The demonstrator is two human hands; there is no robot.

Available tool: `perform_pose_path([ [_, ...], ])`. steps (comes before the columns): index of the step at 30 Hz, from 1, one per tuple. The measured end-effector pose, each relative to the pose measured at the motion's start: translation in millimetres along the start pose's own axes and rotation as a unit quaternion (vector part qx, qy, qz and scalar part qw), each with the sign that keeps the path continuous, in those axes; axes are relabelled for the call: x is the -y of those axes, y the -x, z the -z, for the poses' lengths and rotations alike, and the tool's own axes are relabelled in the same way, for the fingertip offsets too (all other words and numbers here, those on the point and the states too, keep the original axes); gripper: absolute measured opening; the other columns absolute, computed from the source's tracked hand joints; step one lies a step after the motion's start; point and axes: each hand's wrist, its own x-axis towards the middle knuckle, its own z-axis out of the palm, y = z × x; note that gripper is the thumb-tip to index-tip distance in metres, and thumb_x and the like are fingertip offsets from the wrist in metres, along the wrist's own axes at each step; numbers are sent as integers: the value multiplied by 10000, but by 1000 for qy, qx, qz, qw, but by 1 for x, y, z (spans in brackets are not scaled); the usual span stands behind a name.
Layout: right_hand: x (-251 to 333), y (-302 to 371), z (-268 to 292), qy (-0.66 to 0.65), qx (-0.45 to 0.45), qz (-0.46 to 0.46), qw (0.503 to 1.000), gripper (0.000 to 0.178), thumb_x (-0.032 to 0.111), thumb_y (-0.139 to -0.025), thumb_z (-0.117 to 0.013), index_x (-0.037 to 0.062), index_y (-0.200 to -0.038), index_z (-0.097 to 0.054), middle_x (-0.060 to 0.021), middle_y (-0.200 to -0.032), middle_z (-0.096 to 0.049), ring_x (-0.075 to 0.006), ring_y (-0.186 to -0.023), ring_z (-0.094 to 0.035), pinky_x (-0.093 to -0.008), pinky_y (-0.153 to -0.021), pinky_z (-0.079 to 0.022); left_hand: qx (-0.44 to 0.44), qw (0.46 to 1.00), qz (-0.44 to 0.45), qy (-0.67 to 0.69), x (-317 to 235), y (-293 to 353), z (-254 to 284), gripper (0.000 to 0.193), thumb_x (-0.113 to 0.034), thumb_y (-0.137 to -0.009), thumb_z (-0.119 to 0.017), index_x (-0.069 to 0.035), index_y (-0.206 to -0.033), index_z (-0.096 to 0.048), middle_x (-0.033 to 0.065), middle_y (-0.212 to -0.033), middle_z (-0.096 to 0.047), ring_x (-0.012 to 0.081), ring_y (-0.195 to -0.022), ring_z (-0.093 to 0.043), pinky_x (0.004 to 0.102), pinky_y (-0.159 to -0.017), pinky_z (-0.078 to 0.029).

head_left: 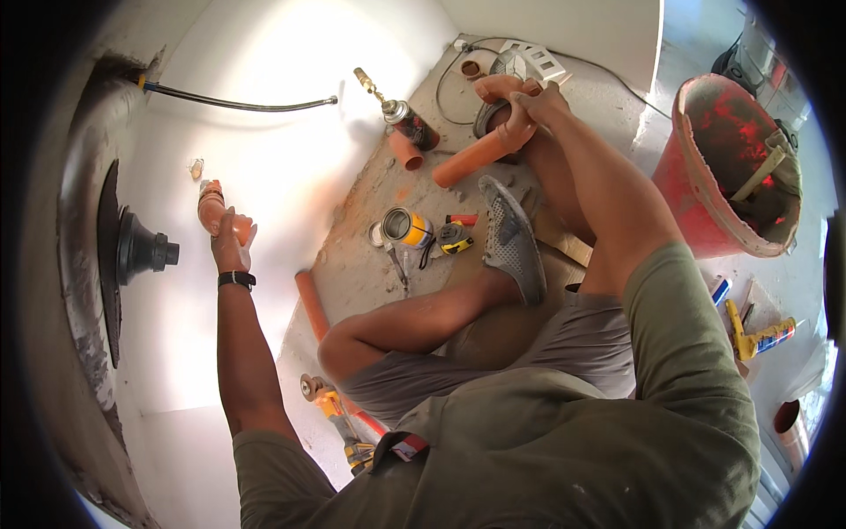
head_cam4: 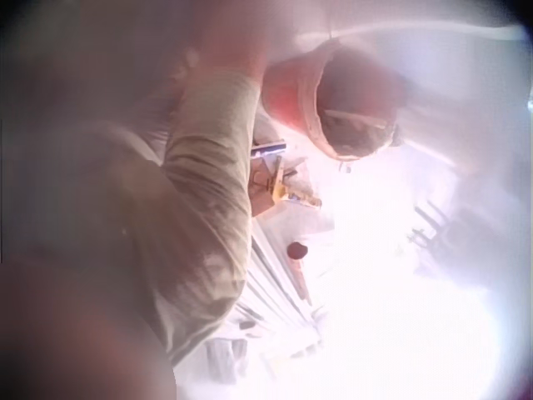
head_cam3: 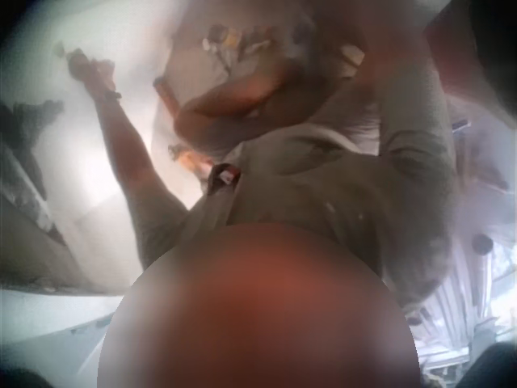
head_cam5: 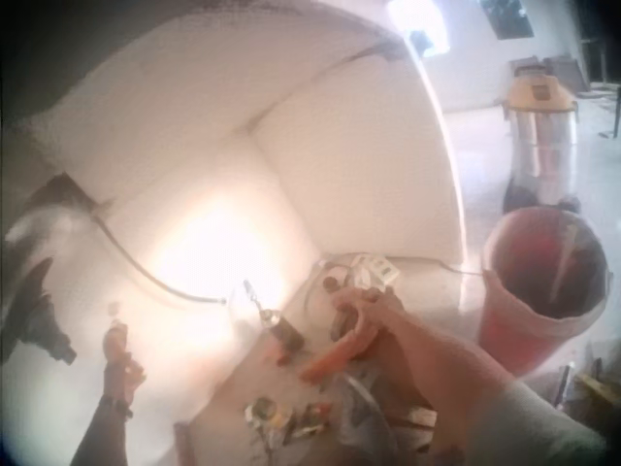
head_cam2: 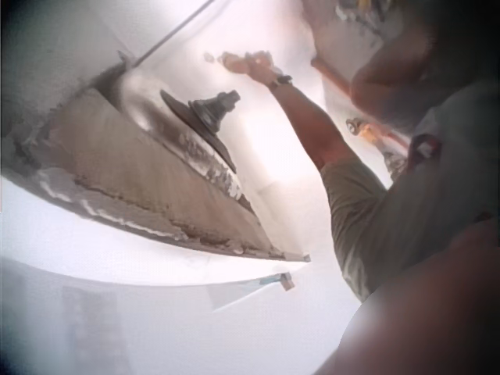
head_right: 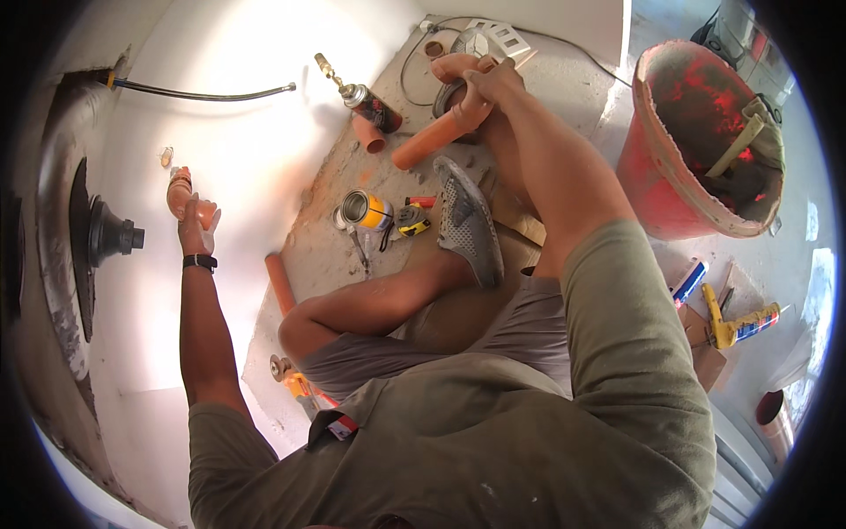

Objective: The person sits on the floor and assembles a section of orange PVC plumbing. They apply solvent cement to the ends of pipes and fittings, then connect them to form a drain assembly. The person uses a marker to measure and mark a pipe, then uses an angle grinder to cut it to size.

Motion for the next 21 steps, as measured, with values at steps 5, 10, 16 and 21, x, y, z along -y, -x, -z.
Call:
perform_pose_path([
  [5, -18, -27, -5, -196, 42, -35, 979, 631, 406, -725, -830, -53, -1142, -714, -142, -1048, -721, -215, -902, -692, -339, -822, -541, -4, 1000, -5, -26, 0, 4, 1, 499, -308, -895, -757, -67, -1286, -562, 92, -1242, -537, 237, -1159, -567, 524, -1020, -525],
  [10, 7, -16, -12, -166, -73, 79, 980, 592, 348, -725, -794, -76, -1121, -677, -176, -999, -717, -257, -900, -708, -359, -814, -561, -24, 999, -18, -37, 5, 8, -8, 522, -350, -904, -748, -62, -1285, -538, 107, -1201, -556, 261, -1093, -607, 513, -972, -561],
  [16, 87, 60, 46, -155, -186, 69, 968, 482, 314, -1017, -532, -48, -1336, -558, -250, -1257, -642, -358, -1120, -651, -416, -971, -525, -28, 997, -45, -58, 4, 13, -5, 766, -480, -889, -747, -34, -1417, -419, 131, -1366, -458, 298, -1223, -535, 529, -979, -543],
  [21, 109, 142, 51, -422, 67, 64, 902, 537, 372, -936, -655, -55, -1248, -562, -154, -1146, -641, -236, -1028, -627, -369, -932, -503, -204, 979, 5, 1, 38, 122, -40, 710, -560, -938, -663, 14, -1295, -449, 141, -1184, -491, 287, -1102, -527, 432, -943, -477],
])
